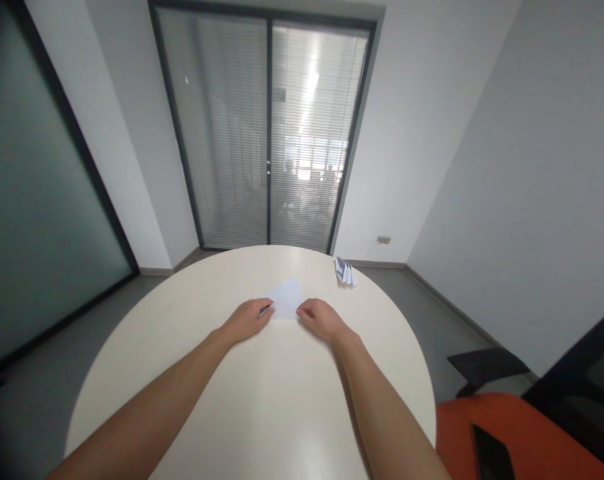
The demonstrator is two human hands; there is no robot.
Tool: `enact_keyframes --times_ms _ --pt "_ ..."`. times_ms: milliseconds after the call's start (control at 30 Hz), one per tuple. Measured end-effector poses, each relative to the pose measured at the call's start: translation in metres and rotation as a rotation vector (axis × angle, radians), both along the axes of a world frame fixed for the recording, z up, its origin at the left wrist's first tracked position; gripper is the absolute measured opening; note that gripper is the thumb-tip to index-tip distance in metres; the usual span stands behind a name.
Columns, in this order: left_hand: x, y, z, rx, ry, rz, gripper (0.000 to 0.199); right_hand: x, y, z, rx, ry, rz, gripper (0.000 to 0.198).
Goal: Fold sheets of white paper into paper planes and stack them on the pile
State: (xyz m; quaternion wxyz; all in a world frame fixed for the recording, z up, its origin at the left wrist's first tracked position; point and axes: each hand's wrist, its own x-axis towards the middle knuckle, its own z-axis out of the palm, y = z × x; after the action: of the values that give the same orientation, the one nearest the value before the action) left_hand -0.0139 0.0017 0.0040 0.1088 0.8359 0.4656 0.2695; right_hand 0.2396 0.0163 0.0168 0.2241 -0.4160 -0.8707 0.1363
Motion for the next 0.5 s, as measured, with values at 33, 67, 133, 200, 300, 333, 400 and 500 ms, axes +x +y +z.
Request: enact_keyframes --times_ms 33,67,133,200,300,333,400,500 --pt "-0.0002 0.0005 -0.0008 -0.001 -0.008 0.008 0.026 -0.0001 0.0002 0.0001 0.005 -0.008 -0.002 0.031" --pt "-0.0004 0.0011 -0.0017 0.001 -0.019 0.016 0.025 -0.0002 0.0004 0.0002 0.008 -0.016 -0.002 0.030" --pt "-0.0008 0.0026 -0.0041 0.009 -0.038 0.026 0.026 -0.0003 0.0006 0.0002 0.008 -0.028 0.000 0.030" --pt "-0.0011 0.0041 -0.0063 0.017 -0.042 0.028 0.026 -0.0003 0.0003 0.0006 0.005 -0.024 -0.004 0.028" --pt "-0.0015 0.0057 -0.0087 0.029 -0.033 0.029 0.027 -0.0005 -0.0004 0.0013 0.002 0.003 -0.021 0.024" --pt "-0.0015 0.0060 -0.0092 0.032 -0.029 0.031 0.027 -0.0005 -0.0004 0.0013 0.000 0.007 -0.019 0.024" --pt "-0.0011 0.0063 -0.0099 0.030 -0.020 0.037 0.028 -0.0003 0.0000 0.0004 -0.007 0.005 -0.011 0.024" --pt "0.0001 0.0062 -0.0106 0.022 0.006 0.044 0.030 0.0006 0.0019 -0.0027 -0.007 0.009 -0.034 0.028"
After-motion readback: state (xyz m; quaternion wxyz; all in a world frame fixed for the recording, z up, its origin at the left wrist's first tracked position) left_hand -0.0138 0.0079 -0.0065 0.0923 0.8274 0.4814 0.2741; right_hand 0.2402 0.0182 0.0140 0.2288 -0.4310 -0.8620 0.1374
